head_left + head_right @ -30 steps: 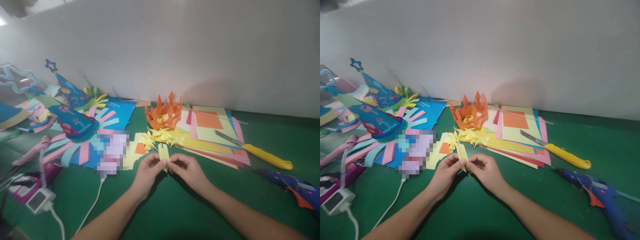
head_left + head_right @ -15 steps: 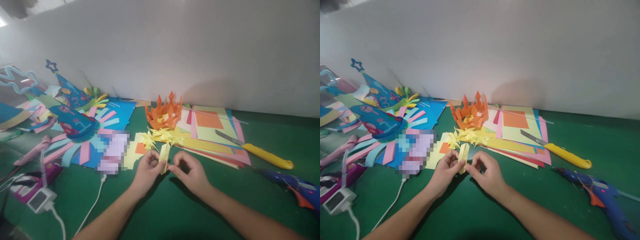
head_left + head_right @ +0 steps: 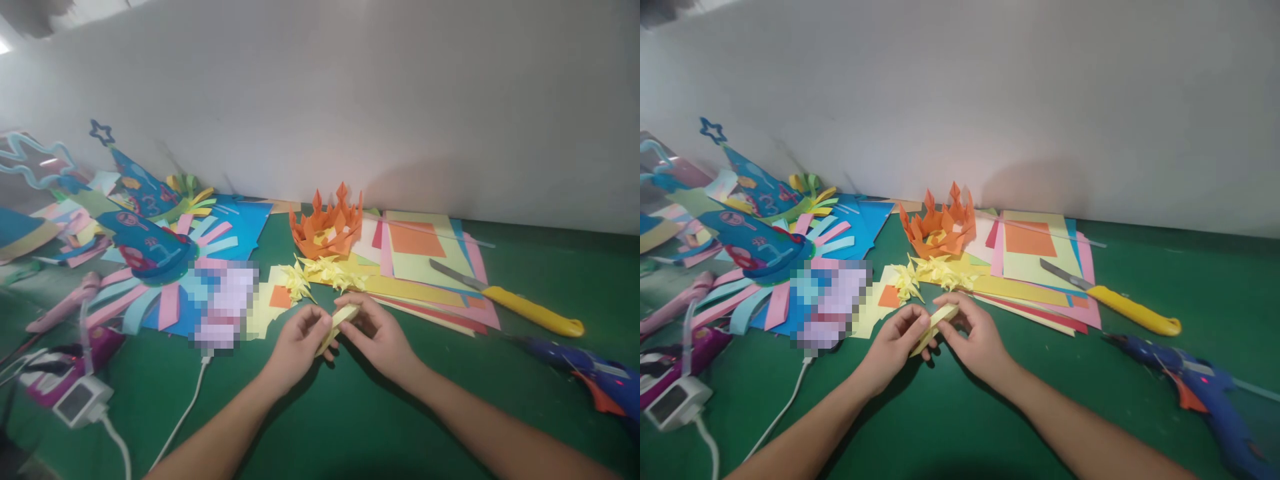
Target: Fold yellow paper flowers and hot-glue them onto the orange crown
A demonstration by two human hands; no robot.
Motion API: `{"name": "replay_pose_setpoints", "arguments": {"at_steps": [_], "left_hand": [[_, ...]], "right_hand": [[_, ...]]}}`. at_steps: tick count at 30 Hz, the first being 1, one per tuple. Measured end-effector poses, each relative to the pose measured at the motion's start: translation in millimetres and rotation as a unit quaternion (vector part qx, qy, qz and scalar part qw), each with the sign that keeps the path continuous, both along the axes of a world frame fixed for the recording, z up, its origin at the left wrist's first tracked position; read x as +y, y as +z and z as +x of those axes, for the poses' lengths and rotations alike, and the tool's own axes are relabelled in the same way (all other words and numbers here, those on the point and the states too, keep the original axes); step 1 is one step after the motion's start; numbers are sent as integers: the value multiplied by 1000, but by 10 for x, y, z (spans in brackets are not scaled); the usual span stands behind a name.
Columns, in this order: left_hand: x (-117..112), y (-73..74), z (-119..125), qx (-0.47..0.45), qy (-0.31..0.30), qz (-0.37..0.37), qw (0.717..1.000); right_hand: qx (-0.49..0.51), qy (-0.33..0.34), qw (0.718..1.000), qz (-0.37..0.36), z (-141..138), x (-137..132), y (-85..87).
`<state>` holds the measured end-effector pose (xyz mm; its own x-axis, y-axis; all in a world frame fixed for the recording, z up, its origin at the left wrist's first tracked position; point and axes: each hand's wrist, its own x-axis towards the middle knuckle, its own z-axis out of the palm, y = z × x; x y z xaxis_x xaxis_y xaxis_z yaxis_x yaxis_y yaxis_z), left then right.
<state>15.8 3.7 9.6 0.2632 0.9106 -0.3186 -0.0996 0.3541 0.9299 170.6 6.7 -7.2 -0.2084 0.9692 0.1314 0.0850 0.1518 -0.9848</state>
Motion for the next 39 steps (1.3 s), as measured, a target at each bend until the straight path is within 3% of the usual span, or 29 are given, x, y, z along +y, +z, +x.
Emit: {"name": "replay_pose_setpoints", "arguments": {"at_steps": [12, 28, 39], "left_hand": [[9, 33, -15, -23, -9, -42, 999], [7, 17, -22, 16, -19, -21, 999], [6, -11, -15, 29, 0, -26, 999]], "right_hand": [[33, 39, 997, -56, -9, -5, -11], [-80, -5, 996, 44, -6, -2, -7], [-98, -23, 994, 50, 2, 3, 13]]}}
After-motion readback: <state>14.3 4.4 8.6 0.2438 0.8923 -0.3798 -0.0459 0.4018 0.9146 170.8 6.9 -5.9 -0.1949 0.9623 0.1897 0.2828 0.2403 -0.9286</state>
